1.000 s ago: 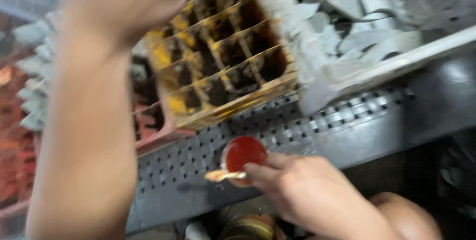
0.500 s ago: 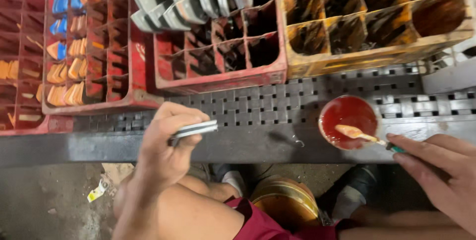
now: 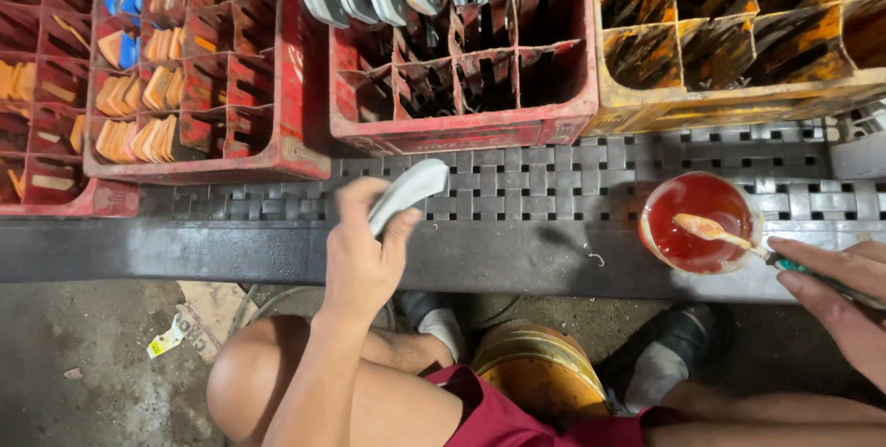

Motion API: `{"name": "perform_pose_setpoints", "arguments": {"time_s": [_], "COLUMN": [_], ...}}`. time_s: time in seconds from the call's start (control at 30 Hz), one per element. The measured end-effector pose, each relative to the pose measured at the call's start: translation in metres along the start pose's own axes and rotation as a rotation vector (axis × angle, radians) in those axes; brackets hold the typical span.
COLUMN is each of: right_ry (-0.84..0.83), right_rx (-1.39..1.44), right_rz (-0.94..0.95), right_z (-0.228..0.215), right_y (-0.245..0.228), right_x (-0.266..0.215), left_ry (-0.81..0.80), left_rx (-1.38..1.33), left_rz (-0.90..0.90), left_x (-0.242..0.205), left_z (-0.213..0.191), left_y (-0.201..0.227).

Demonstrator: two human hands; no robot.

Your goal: The person repeatedly picks up small gray plastic parts from a crate, applies a red liquid coating with a brush, and returns the parts to the crate. The process is performed one at a time in a repetitive cycle.

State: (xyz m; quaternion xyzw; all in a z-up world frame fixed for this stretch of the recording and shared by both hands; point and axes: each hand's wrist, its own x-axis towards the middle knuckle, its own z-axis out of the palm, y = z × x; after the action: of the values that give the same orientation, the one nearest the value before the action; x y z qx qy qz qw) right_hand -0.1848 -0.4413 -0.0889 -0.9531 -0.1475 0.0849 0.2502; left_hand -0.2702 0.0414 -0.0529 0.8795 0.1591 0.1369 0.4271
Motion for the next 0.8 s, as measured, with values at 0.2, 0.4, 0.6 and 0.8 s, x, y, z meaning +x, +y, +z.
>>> {"name": "perform_pose_setpoints", "arguments": {"time_s": [0.2,0.4,0.6,0.8], "right_ry": [-0.073,0.005,0.012,0.023], "right_rx": [-0.067,-0.034,-0.131,-0.31], "right_rz": [0.023,0.02,0.102,0.092], "right_z": [0.005,-0.007,-0.029,-0.042], "right_y": [0.006,-0.017,-0.056,-0.09], "right_x": [0.009,0.008,0.014,0.017], "left_ry": [-0.141,-0.305,0.168,-0.214], "left_rx": [-0.123,-0.755,-0.111,0.553], "left_rz": [-0.048,-0.442,0.221,-0.142], "left_x": [-0.011,-0.019,-0.029,-0.025], "left_z": [-0.011,-0.025,-0.018,-0.021], "left_y": [0.005,-0.015,-0.017,-0.014]}}
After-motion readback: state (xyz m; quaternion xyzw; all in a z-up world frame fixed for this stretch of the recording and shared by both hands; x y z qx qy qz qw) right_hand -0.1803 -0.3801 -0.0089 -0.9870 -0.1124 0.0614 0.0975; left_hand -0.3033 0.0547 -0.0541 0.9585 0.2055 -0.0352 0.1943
